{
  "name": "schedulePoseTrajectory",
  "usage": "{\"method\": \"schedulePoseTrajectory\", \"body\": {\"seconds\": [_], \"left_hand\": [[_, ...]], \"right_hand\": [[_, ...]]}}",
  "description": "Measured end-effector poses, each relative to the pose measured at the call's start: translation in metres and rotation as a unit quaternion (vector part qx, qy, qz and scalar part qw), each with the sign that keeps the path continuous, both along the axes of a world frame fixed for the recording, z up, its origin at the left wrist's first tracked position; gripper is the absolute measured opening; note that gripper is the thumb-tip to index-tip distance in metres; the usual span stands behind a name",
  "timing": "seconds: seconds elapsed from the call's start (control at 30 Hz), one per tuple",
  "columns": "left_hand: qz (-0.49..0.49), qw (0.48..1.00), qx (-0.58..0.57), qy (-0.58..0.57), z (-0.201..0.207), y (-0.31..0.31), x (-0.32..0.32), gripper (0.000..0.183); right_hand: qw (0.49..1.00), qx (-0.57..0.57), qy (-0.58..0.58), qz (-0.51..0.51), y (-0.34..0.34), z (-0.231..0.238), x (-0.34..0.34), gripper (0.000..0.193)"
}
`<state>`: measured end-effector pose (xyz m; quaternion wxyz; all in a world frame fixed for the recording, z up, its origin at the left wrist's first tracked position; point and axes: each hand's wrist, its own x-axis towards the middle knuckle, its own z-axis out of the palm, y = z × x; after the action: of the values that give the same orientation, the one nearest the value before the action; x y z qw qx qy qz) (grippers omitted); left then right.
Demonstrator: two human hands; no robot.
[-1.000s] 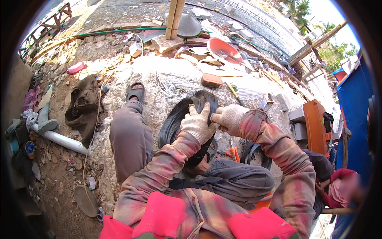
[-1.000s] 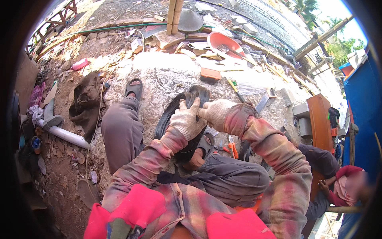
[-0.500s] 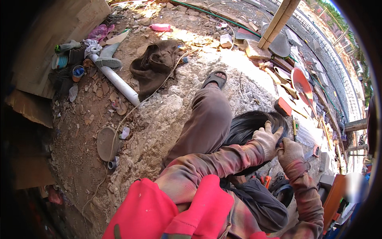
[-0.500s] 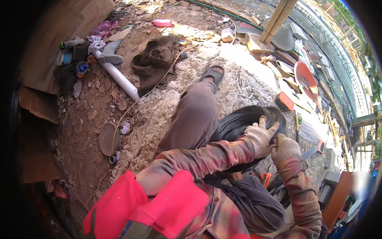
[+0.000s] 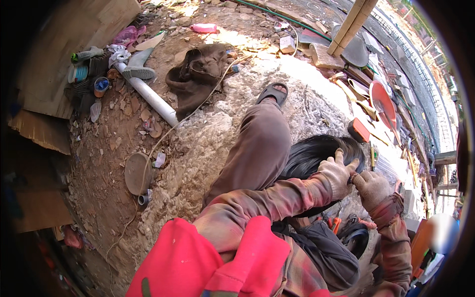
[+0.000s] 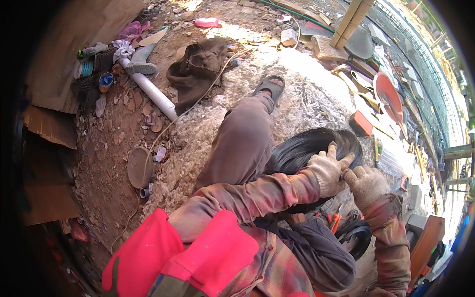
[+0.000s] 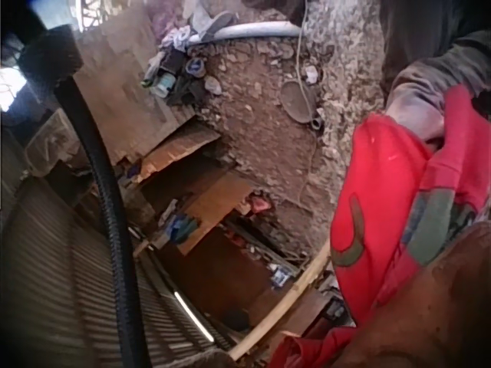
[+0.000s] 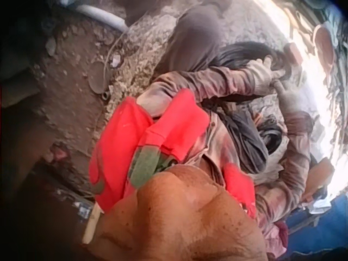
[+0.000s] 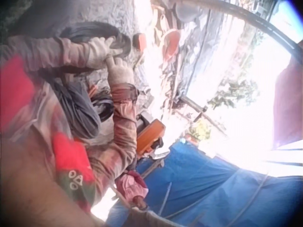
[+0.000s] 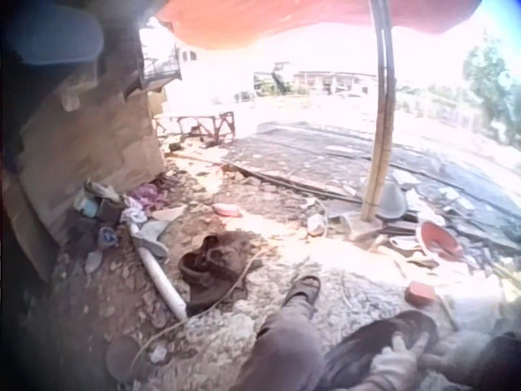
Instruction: The person prepares segments of black binding wire by pulling wire from a large coil, measuring it against a smaller guide coil, and cutting the wire with pliers while sitting on the ground.
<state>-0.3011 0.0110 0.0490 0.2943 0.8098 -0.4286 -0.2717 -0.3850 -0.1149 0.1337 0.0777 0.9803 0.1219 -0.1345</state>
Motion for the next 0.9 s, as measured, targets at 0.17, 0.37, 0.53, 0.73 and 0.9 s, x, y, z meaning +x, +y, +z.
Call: {"method": "schedulePoseTrajectory", "body": {"seconds": [0.17, 0.37, 0.53, 0.73, 0.9], "left_hand": [[-0.005, 1.000, -0.010, -0.013, -0.002, -0.003, -0.002, 0.070], [0.024, 0.996, -0.025, -0.081, -0.016, -0.010, -0.004, 0.075], [0.013, 0.995, -0.044, -0.092, -0.017, -0.017, -0.008, 0.080], [0.025, 0.997, -0.028, -0.074, -0.011, -0.017, -0.017, 0.107], [0.025, 0.998, 0.011, -0.055, 0.001, -0.016, -0.011, 0.122]], "right_hand": [[0.997, 0.041, 0.058, 0.011, -0.006, 0.012, 0.000, 0.024], [0.996, -0.003, 0.032, 0.081, -0.019, 0.014, 0.015, 0.022], [0.994, 0.015, -0.040, 0.101, -0.040, -0.006, -0.004, 0.023], [0.990, 0.023, -0.094, 0.107, -0.047, -0.025, -0.015, 0.021], [0.984, -0.009, -0.136, 0.116, -0.050, -0.025, -0.009, 0.014]]}}
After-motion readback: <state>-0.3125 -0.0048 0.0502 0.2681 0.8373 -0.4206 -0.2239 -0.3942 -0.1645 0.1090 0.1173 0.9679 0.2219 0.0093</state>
